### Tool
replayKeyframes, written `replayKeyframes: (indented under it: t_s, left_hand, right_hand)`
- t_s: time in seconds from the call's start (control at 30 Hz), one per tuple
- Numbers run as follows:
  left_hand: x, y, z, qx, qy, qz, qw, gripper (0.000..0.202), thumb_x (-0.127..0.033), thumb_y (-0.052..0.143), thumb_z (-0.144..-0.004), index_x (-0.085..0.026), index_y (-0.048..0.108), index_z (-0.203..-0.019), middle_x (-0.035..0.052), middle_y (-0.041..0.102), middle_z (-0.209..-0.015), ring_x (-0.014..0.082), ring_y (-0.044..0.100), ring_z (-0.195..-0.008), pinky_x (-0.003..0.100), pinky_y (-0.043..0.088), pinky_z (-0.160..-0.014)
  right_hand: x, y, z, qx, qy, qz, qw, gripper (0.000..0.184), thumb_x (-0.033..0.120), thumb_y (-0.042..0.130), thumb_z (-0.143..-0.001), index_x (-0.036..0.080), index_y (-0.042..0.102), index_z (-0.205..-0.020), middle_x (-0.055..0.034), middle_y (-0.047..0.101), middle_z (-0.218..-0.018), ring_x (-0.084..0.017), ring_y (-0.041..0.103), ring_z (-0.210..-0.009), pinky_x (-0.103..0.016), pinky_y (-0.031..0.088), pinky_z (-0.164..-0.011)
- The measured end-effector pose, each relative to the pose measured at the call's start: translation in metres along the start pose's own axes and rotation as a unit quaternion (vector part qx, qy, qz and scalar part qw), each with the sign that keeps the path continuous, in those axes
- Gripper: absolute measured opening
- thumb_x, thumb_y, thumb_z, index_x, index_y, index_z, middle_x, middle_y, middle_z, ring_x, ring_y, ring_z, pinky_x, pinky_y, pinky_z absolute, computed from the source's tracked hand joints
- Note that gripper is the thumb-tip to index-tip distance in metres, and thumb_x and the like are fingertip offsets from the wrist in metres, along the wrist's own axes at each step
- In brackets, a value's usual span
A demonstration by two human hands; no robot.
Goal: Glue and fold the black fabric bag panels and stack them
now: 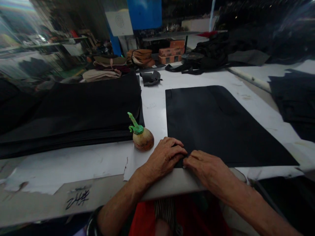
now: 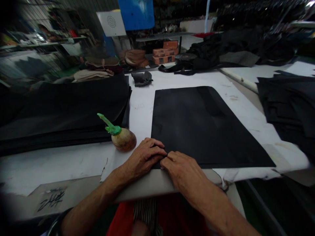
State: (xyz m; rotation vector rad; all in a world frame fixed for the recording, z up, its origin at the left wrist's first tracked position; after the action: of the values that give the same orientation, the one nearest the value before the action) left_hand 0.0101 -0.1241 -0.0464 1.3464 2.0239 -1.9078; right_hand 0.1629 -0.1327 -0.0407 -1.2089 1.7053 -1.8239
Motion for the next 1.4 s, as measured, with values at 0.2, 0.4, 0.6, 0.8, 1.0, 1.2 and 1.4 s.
replayKeyframes:
  t_s: [0.2,0.4,0.6,0.8,1.0,1.2,1.4]
  left_hand:
    - [-0.002,0.000,0.001,0.010,0.004,0.000,1.000,0.014,-0.022,0.052,-0.089,-0.023,0.063,-0.098,0.0032,0.056,-0.107,0.0182,0.048,-0.101,0.034,0.037,-0.089]
    - [-0.001,0.001,0.001,0.011,0.014,-0.007,1.000,0.014,-0.023,0.054,-0.088,-0.023,0.063,-0.098,0.0021,0.057,-0.106,0.0175,0.048,-0.099,0.033,0.036,-0.088]
    - [-0.001,0.001,0.000,0.007,0.010,-0.002,1.000,0.013,-0.022,0.054,-0.088,-0.023,0.063,-0.097,0.0018,0.057,-0.105,0.0174,0.048,-0.099,0.032,0.036,-0.088]
    - [0.000,0.002,0.000,0.009,0.011,-0.002,1.000,0.014,-0.023,0.053,-0.088,-0.023,0.063,-0.099,0.0020,0.057,-0.107,0.0175,0.047,-0.100,0.033,0.036,-0.089]
    - [-0.001,0.000,0.000,0.013,0.006,-0.001,1.000,0.014,-0.023,0.053,-0.088,-0.024,0.063,-0.097,0.0026,0.057,-0.107,0.0175,0.048,-0.101,0.033,0.037,-0.089]
    - [-0.005,-0.002,0.001,0.015,0.002,-0.007,1.000,0.016,-0.019,0.050,-0.089,-0.023,0.063,-0.098,0.0031,0.057,-0.108,0.0179,0.047,-0.102,0.034,0.038,-0.090]
    - [-0.004,0.000,0.002,-0.007,0.019,-0.015,1.000,0.016,-0.019,0.050,-0.090,-0.022,0.063,-0.098,0.0034,0.058,-0.106,0.0166,0.049,-0.100,0.032,0.039,-0.090]
  right_hand:
    - [-0.008,-0.017,-0.007,0.082,0.053,-0.189,0.977,0.018,0.013,0.048,-0.085,0.021,0.063,-0.078,0.0015,0.063,-0.075,-0.014,0.058,-0.068,-0.025,0.042,-0.063]
    - [-0.024,-0.014,0.014,-0.056,0.210,-0.366,0.905,0.012,0.031,0.056,-0.084,0.022,0.064,-0.084,0.0035,0.059,-0.066,-0.012,0.053,-0.057,-0.023,0.038,-0.050]
    - [-0.006,-0.010,0.013,-0.044,0.091,-0.235,0.967,0.015,0.017,0.047,-0.089,0.022,0.061,-0.085,-0.0001,0.059,-0.081,-0.013,0.056,-0.077,-0.025,0.041,-0.068]
    - [-0.002,-0.001,0.008,0.021,0.078,-0.121,0.989,0.023,0.018,0.039,-0.094,0.021,0.061,-0.087,-0.0016,0.055,-0.080,-0.015,0.054,-0.073,-0.028,0.039,-0.066]
    - [0.005,-0.016,0.022,0.136,0.026,-0.197,0.971,0.014,0.016,0.054,-0.088,0.026,0.063,-0.084,0.0056,0.062,-0.081,-0.012,0.056,-0.079,-0.027,0.035,-0.074]
    - [-0.003,-0.032,0.067,0.039,0.160,-0.305,0.938,0.015,0.023,0.052,-0.088,0.026,0.064,-0.080,0.0034,0.059,-0.075,-0.012,0.057,-0.071,-0.023,0.040,-0.064]
    - [-0.005,-0.027,0.054,-0.057,0.163,-0.244,0.954,0.016,0.019,0.048,-0.088,0.025,0.063,-0.089,0.0011,0.057,-0.077,-0.013,0.056,-0.071,-0.024,0.040,-0.064]
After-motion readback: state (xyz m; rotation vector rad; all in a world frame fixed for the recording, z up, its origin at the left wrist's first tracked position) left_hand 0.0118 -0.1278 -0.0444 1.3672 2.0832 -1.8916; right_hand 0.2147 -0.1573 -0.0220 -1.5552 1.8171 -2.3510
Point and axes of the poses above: each hand's wrist, its own z-axis away from the middle knuckle, its own y-axis out of the palm, x = y × z, the point moved 3 cm from there along -z, towards the middle knuckle
